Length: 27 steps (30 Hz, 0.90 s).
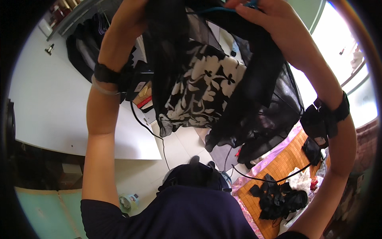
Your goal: Hanging various items of clothing onto hangers and placing them on a closet rod.
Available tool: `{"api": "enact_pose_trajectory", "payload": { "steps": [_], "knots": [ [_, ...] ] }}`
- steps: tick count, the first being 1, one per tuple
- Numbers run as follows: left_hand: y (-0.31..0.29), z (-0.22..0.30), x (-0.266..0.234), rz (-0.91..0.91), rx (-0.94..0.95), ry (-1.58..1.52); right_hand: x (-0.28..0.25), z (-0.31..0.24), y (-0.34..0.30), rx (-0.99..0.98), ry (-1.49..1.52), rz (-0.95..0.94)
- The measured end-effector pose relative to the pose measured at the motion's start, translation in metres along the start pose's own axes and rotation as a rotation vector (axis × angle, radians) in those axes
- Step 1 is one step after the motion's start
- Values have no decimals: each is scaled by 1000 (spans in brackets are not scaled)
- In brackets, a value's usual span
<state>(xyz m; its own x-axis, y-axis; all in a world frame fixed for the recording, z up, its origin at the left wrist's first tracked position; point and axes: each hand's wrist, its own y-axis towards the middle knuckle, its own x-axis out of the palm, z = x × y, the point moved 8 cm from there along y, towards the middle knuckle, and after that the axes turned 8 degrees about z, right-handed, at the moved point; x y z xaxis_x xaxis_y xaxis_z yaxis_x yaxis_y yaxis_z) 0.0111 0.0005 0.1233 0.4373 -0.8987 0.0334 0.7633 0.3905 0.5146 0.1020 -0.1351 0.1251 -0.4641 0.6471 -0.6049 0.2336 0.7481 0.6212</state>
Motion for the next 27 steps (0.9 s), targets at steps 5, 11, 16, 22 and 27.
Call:
{"api": "enact_pose_trajectory", "payload": {
  "steps": [5, 11, 16, 22, 27],
  "knots": [
    [-38, 14, -13, 303, 425, 420, -9, 11, 5, 18, 130, -59],
    [-119, -74, -38, 763, 530, 647, -22, 0, 10, 16, 156, -99],
    [-126, -137, -53, 895, 344, 754, -25, -15, 21, 59, 85, -84],
    [-141, -154, -100, 1023, 255, 616, -27, -21, 21, 159, -20, -20],
    [-177, -75, -73, 956, 362, 570, -31, 8, 14, 236, -54, 94]
  ]
}}
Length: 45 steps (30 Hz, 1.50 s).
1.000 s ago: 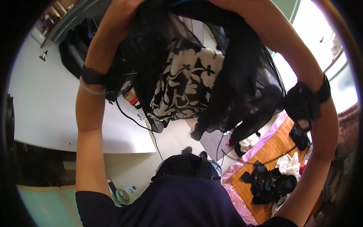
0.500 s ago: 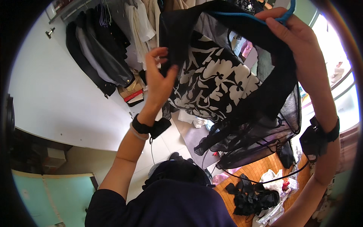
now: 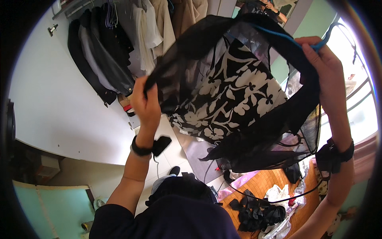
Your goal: Hanging various items of clothing onto hangers and placing them on a closet rod.
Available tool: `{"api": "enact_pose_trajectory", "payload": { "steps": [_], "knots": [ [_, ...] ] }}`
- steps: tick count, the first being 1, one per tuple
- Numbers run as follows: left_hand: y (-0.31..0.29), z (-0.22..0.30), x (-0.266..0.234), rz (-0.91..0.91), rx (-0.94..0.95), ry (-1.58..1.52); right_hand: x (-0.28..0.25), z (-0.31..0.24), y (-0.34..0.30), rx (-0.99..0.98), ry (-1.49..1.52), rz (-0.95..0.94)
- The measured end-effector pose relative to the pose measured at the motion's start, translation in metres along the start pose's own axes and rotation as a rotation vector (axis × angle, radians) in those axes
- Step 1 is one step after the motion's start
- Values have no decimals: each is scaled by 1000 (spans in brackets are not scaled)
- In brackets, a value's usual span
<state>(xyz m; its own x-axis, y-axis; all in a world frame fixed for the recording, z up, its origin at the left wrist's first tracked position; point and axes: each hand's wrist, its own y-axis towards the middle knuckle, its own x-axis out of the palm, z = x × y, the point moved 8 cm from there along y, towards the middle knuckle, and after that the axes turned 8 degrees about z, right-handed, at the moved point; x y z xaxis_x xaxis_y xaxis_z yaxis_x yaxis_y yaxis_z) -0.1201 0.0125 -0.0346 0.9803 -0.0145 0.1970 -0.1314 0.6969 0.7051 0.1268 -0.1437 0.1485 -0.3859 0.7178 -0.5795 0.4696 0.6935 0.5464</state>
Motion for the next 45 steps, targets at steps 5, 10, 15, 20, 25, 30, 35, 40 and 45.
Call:
{"api": "enact_pose_trajectory", "payload": {
  "steps": [5, 10, 15, 20, 25, 30, 35, 40, 45],
  "knots": [
    [-104, 102, 79, -932, 220, -190, 16, 0, -2, 27, 101, -9],
    [-188, -16, 107, -1176, -156, -13, -4, -9, -2, -61, 78, 83],
    [-145, -43, 87, -1108, -162, 87, -27, -2, 10, -94, 73, 147],
    [-13, -70, 13, -179, -124, 116, -24, -12, 20, -139, 49, 75],
    [46, -76, 10, -154, -34, 130, -34, -21, 8, -74, 30, 64],
    [64, -21, 75, -553, 123, -186, -48, 2, -3, -93, 119, 69],
    [86, -18, 61, -592, -180, -358, -56, 29, -23, -4, 178, -143],
    [86, -15, 58, -626, -289, -342, -60, 65, -43, 2, 269, -210],
    [46, -45, 71, -945, -405, -214, -61, 67, -40, -21, 315, -167]
  ]
}}
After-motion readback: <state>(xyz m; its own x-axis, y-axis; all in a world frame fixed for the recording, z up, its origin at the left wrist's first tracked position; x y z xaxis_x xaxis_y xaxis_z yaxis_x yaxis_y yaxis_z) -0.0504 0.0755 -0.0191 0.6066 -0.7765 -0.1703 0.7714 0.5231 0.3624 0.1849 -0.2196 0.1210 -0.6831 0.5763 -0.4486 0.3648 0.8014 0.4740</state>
